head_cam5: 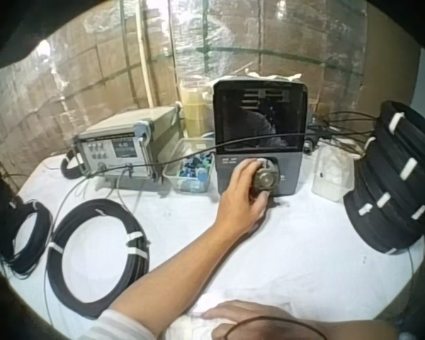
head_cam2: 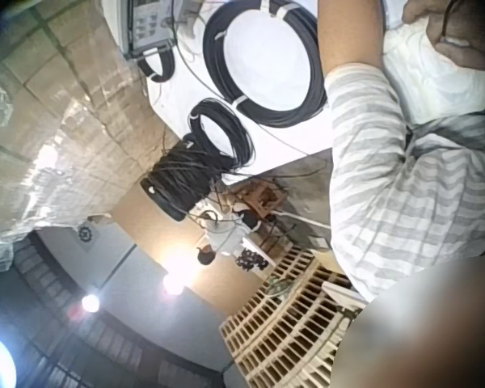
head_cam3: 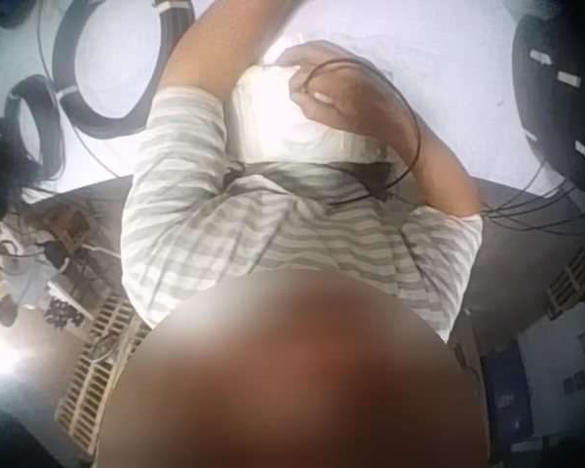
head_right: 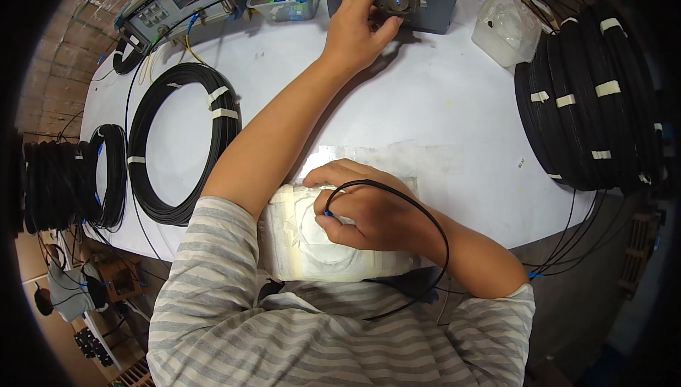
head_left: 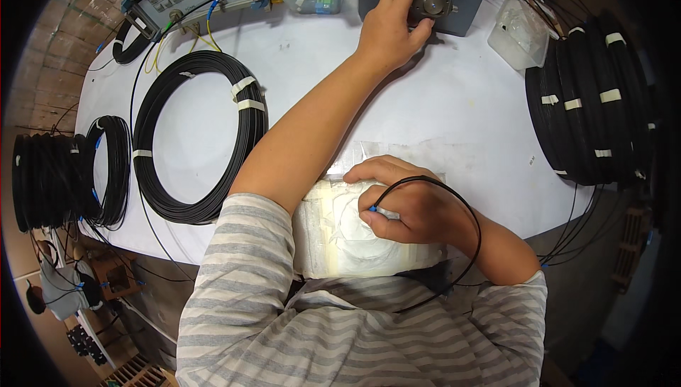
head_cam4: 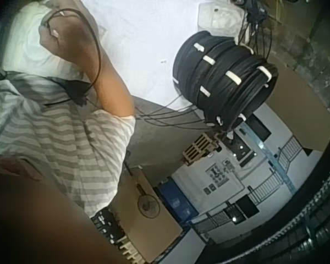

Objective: Inspecting and cleaning an optical fiber connector using a digital inspection microscope and a specialized cleaning probe.

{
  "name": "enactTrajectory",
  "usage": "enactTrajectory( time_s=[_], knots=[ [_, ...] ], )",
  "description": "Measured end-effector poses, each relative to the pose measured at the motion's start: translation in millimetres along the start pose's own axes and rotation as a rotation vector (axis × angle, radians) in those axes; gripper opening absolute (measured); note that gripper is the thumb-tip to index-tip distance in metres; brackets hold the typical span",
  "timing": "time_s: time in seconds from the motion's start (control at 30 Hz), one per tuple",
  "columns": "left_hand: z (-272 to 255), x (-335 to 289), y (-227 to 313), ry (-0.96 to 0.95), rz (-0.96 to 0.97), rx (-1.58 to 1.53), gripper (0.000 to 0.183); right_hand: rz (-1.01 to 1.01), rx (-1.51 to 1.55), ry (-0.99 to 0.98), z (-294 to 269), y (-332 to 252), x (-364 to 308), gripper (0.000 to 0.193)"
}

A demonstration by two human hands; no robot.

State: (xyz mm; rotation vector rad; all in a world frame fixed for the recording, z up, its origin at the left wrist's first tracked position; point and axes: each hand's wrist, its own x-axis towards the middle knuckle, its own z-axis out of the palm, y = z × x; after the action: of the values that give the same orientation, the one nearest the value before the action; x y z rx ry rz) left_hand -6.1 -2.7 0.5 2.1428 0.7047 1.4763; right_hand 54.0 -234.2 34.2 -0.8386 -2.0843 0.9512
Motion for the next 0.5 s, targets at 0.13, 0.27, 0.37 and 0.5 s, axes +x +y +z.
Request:
enactTrajectory(
  time_s=[0.13, 0.27, 0.37, 0.5],
  knots=[
    [-0.2, -0.1, -1.7, 0.011, 0.017, 0.021, 0.063, -0.016, -0.006, 0.001, 1.1, 1.1, 0.2, 0.007],
    [-0.5, 0.1, -0.5, 0.012, 0.026, 0.017, 0.063, -0.044, -0.023, -0.027, -1.2, 0.9, 0.0, 0.007],
    [-0.5, 0.3, -0.3, 0.006, 0.014, 0.007, 0.063, -0.033, -0.014, -0.013, 0.3, 0.5, -0.5, 0.008],
    [-0.8, -0.2, -0.6, 0.011, 0.023, 0.018, 0.063, -0.058, -0.025, -0.016, -0.1, 0.0, 1.0, 0.008]
  ],
)
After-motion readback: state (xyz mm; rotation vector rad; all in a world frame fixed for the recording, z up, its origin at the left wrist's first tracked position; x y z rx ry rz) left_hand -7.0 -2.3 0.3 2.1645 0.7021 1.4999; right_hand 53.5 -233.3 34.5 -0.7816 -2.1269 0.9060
